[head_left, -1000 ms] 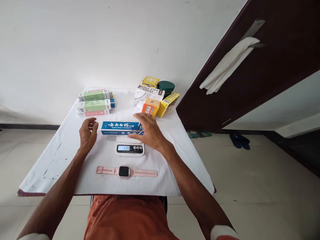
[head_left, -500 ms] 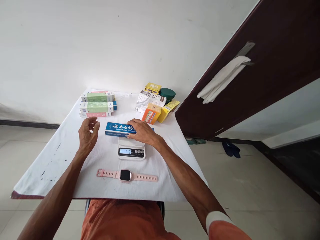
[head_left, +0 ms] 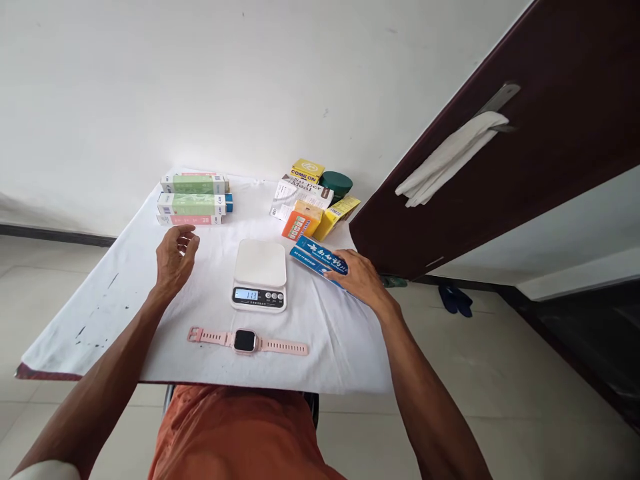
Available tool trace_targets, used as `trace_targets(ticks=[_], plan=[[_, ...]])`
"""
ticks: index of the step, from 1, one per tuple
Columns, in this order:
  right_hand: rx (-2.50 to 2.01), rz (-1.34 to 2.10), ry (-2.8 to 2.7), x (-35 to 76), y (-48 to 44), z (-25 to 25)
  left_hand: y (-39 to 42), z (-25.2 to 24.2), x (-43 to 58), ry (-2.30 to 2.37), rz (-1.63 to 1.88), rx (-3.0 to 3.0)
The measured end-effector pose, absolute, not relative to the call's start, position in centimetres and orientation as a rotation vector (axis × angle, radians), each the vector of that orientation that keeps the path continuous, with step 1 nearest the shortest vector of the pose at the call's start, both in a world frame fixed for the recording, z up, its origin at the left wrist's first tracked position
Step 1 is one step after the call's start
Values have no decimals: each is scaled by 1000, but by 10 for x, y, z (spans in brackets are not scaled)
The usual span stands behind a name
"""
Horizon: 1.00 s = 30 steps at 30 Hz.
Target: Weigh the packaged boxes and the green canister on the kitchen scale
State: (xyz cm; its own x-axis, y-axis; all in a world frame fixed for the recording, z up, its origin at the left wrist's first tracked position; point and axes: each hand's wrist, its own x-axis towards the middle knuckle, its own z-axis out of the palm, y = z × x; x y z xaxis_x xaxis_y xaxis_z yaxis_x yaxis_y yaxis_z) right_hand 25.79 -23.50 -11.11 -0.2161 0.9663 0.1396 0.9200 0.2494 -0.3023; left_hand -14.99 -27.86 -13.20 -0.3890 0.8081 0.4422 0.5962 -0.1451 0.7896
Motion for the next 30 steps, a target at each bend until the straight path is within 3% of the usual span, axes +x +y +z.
trace_targets(ticks=[6, 13, 21, 30], plan=[[-1782, 71, -2339, 241, -219, -127, -274, -139, -153, 1923, 1527, 1599], [-1550, -396, -2344, 234, -218, -143, -274, -128, -163, 1937, 1392, 1538], [-1333, -368, -2137, 218, -241, -147, -210, -100, -183, 2311, 892, 1963], [-1200, -203, -1964, 215, -250, -156, -151, -113, -197, 2285, 440, 2298]])
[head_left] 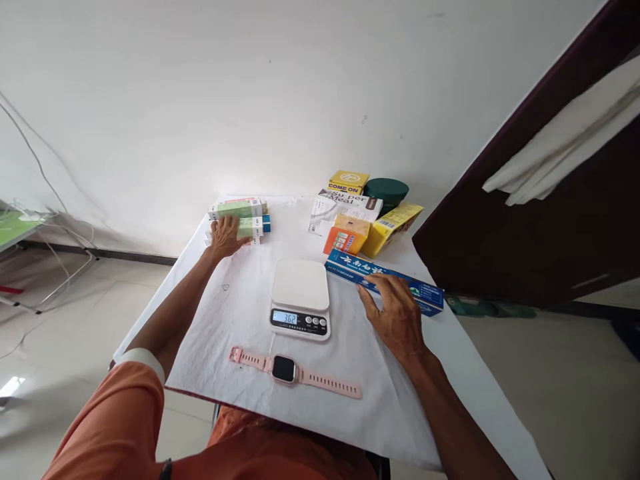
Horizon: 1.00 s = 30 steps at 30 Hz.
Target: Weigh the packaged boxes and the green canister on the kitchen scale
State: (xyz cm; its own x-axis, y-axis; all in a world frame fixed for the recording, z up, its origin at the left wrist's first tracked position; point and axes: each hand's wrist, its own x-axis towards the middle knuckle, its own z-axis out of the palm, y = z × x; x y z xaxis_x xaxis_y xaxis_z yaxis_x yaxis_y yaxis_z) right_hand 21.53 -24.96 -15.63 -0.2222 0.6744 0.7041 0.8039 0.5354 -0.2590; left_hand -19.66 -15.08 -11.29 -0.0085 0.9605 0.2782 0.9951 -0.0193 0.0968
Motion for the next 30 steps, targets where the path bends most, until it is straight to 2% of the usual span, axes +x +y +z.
trace_targets(ticks=[6, 10, 16, 21, 30], plan=[[-1262, -94, -1903, 218, -252, -156, -148, -87, -212, -2119, -259, -2206], [-1287, -58, -1937, 214, -256, -159, -164, -65, -208, -2126, -357, -2241], [-1547, 140, -2106, 205, -261, -165, -209, -40, -149, -1739, -413, -2569], [-1713, 182, -2140, 205, -259, -163, -232, -51, -90, -1474, -312, -2812], [-1833, 205, -2139, 205, -259, -156, -230, -78, -71, -1474, -178, -2816]])
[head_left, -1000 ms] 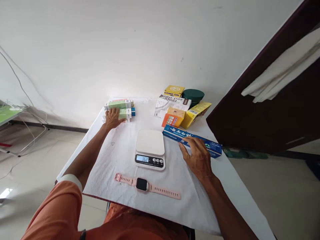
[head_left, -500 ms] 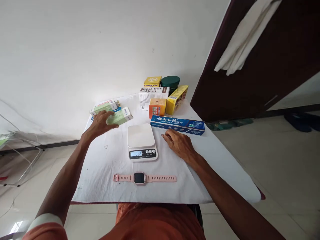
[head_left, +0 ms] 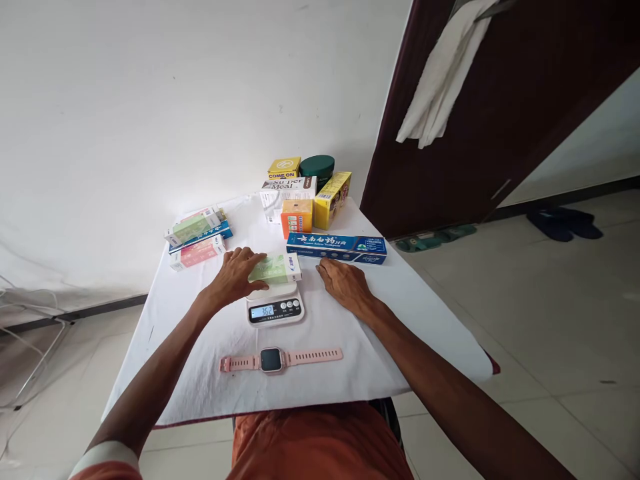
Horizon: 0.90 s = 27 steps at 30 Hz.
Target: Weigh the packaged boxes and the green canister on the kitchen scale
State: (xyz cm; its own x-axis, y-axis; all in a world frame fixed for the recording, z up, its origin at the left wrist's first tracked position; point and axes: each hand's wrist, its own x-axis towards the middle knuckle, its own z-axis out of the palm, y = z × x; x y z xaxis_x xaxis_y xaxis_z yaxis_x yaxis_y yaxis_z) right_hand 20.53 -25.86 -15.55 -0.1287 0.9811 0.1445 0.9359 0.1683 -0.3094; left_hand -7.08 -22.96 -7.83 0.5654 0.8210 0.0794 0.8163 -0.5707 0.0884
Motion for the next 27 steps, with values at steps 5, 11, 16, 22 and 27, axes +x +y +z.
trace_targets(ticks=[5, 11, 16, 22, 27], plan=[[-1859, 197, -2098, 206, -257, -157, -248, -85, -89, 1478, 704, 2582], [-2047, 93, -1969, 216, -254, -158, -272, -119, -133, 1743, 1071, 2284], [-2060, -36, -1892, 222, -250, -162, -283, -144, -155, 1841, 1164, 2091], [-1957, -93, -1978, 222, -242, -164, -281, -153, -165, 1926, 1234, 2010], [-1886, -75, -2033, 219, -237, -167, -280, -154, -170, 1964, 1230, 1998]])
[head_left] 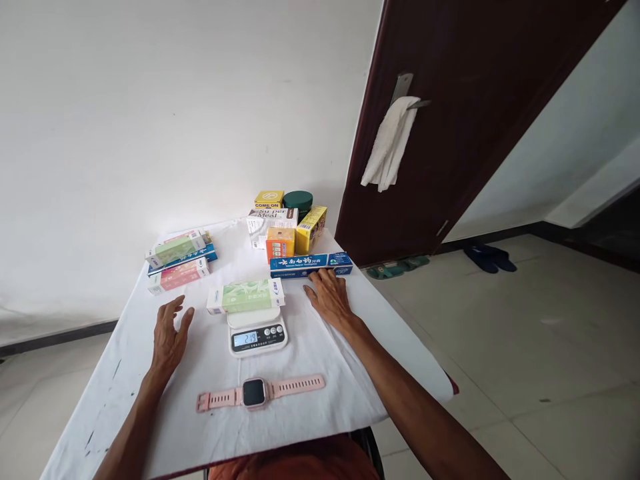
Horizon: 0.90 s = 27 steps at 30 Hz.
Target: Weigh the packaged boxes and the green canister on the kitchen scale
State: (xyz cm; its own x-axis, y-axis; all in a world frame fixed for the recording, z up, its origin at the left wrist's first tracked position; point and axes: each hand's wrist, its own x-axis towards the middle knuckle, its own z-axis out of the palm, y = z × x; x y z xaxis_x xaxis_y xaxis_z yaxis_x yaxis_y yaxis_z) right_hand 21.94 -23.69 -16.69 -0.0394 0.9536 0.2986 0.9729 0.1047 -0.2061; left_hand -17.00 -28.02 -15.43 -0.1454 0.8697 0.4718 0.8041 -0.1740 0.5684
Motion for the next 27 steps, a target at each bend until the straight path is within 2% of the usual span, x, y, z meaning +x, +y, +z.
trace_targets(ticks=[8, 13, 18, 22, 27], plan=[[-1801, -104, -2043, 218, -247, -168, -285, -134, -158, 1879, 1203, 2107], [-1935, -2, -2055, 213, -256, -162, -282, -117, -141, 1830, 1138, 2240], [-2035, 73, -2122, 210, -263, -153, -259, -101, -106, 1598, 790, 2629], [-1952, 107, -2214, 218, -270, -150, -239, -94, -87, 1476, 443, 2683], [-1783, 109, -2206, 228, -276, -158, -224, -78, -78, 1411, 445, 2536]])
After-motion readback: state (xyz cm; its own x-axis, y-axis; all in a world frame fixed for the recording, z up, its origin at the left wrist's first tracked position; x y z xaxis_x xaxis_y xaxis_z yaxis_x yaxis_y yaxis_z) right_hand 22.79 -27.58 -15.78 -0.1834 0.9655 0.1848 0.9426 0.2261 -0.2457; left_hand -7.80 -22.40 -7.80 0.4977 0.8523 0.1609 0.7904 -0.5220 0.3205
